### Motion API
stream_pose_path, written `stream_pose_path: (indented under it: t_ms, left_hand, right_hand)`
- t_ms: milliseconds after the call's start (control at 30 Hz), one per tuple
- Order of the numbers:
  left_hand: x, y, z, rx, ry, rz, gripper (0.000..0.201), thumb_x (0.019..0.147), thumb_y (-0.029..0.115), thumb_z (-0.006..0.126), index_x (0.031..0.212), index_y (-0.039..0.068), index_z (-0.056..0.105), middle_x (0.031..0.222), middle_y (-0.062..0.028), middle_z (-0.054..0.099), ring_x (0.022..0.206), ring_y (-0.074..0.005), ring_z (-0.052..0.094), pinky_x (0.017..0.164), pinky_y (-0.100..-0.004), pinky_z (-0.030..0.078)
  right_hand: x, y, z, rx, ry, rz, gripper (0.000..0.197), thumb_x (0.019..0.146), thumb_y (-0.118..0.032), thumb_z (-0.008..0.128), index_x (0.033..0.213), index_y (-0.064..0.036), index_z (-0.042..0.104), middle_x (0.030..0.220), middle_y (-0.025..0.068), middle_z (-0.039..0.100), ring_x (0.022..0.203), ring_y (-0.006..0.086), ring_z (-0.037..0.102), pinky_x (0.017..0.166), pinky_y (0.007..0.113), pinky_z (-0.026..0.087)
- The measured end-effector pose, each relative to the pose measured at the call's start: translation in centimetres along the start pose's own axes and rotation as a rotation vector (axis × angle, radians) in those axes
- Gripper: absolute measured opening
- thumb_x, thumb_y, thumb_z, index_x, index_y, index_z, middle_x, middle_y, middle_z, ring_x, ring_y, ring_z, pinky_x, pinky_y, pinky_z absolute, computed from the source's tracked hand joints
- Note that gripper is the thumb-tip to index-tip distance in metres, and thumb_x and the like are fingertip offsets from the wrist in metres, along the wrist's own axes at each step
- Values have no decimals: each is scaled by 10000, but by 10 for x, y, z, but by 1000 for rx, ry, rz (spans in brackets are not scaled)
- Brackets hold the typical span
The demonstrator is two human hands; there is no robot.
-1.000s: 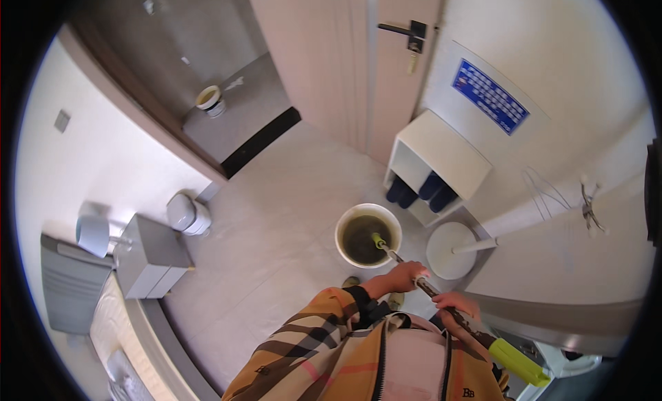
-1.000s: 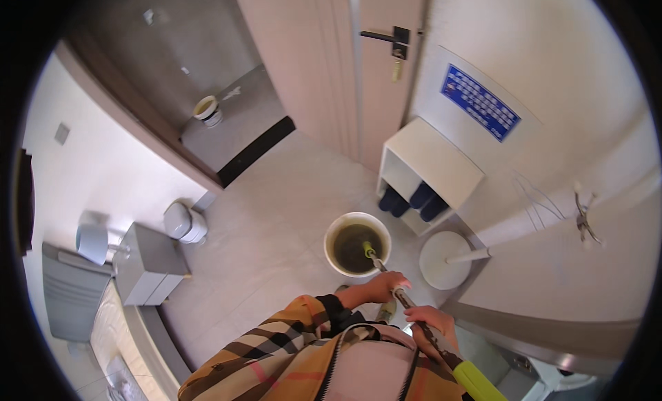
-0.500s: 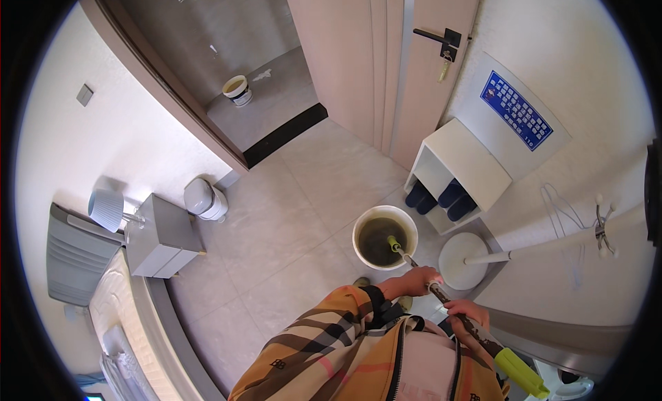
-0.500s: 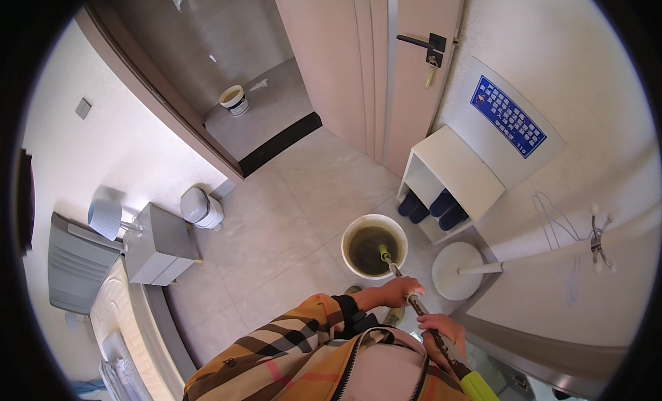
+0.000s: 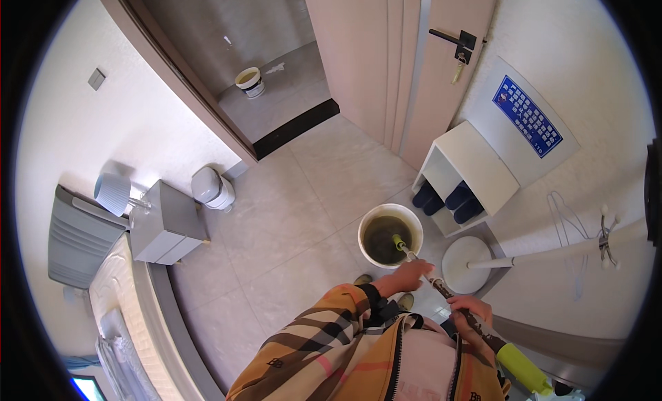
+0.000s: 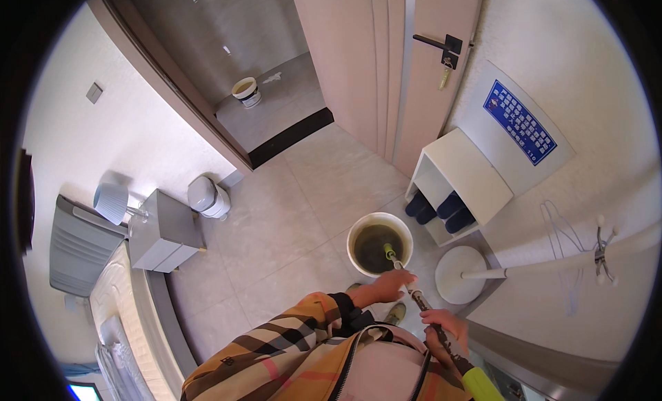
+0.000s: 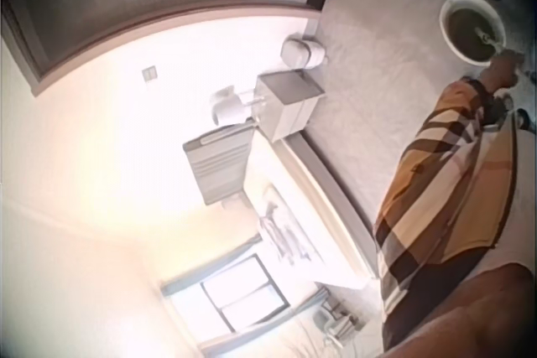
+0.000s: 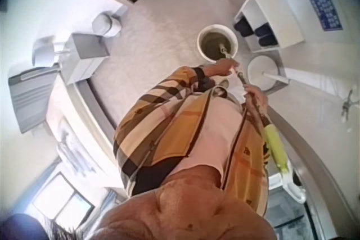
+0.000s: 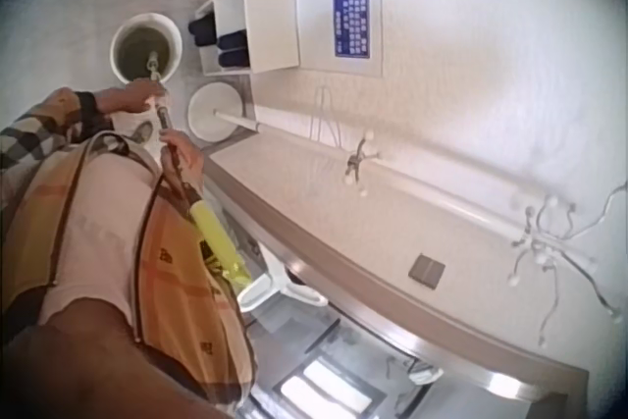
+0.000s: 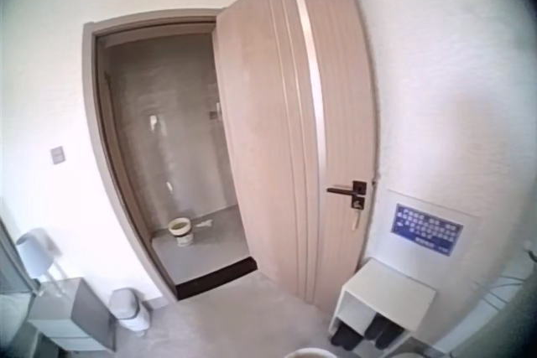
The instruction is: Mopping the shower and bathroom floor with a long-handled mop.
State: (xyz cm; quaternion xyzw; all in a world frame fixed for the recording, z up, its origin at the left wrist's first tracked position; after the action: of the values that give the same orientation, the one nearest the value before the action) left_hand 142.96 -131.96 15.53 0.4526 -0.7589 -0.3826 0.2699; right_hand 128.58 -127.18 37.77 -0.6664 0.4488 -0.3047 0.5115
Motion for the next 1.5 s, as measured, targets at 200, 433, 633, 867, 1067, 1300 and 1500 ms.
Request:
stream_pose_path:
  t_ms: [200, 433, 633, 867, 1067, 1300, 1500]
  left_hand:
    - [-98, -101, -14, 194, -408, -594, 444, 734, 201, 554, 1159, 75, 524, 1090, -177, 572, 1043, -335, 526, 889, -409, 420]
    - [-268, -123, -37, 235, -225, -918, 426, 726, 222, 568, 1114, 48, 557, 1062, -192, 597, 1006, -350, 553, 871, -403, 444]
    - [-306, -98, 32, 85, -354, -935, 397, 742, 214, 575, 1111, 66, 567, 1054, -173, 605, 1018, -347, 552, 874, -414, 443]
    - [-279, -82, 26, 116, -339, -980, 409, 746, 215, 568, 1133, 83, 562, 1065, -178, 603, 1020, -340, 554, 884, -396, 439]
    - [-249, -74, 32, -18, -298, -846, 348, 784, 227, 538, 1097, 79, 570, 1016, -183, 613, 946, -352, 580, 832, -417, 460]
    - [-225, -86, 37, 39, -309, -745, 264, 803, 211, 507, 1015, 75, 588, 959, -188, 622, 898, -362, 589, 800, -423, 467]
    - [-232, -102, 41, 46, -288, -653, 300, 782, 182, 510, 1057, 86, 586, 985, -185, 620, 919, -354, 588, 809, -415, 467]
  right_hand:
    - [1, 15, -38, 180, 199, 33, 165, 731, 16, 543, 892, 10, 580, 937, 141, 623, 664, 154, 606, 621, 259, 507]
    - [1, 34, -78, 242, 277, 44, 136, 777, 22, 502, 906, 18, 547, 933, 160, 609, 667, 192, 605, 603, 280, 512]
    - [14, 34, -85, 261, 279, 80, 155, 773, 49, 493, 911, 11, 552, 937, 145, 621, 652, 149, 589, 596, 249, 493]
    - [21, 34, -83, 212, 272, 67, 148, 770, 36, 505, 908, 4, 547, 901, 136, 638, 637, 129, 593, 585, 248, 506]
    - [1, 39, -92, 255, 309, 5, 143, 780, 39, 502, 915, 9, 539, 933, 150, 629, 662, 147, 602, 610, 258, 518]
    - [-21, 52, -102, 263, 349, 117, 149, 768, 29, 489, 912, 6, 524, 957, 170, 604, 756, 183, 593, 635, 283, 516]
    - [-22, 48, -100, 292, 405, 129, 157, 761, 54, 495, 905, 9, 539, 936, 150, 626, 657, 141, 593, 615, 246, 487]
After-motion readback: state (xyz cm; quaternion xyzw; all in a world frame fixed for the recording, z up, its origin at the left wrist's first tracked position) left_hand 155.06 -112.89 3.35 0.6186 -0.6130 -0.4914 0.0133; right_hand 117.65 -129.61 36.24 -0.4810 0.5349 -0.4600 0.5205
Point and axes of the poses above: each hand's wrist, its own x-axis towards the middle knuckle, its own z-axis out of the palm, y = z × x, the point moved 5 cm from there along x, towards the middle knuckle
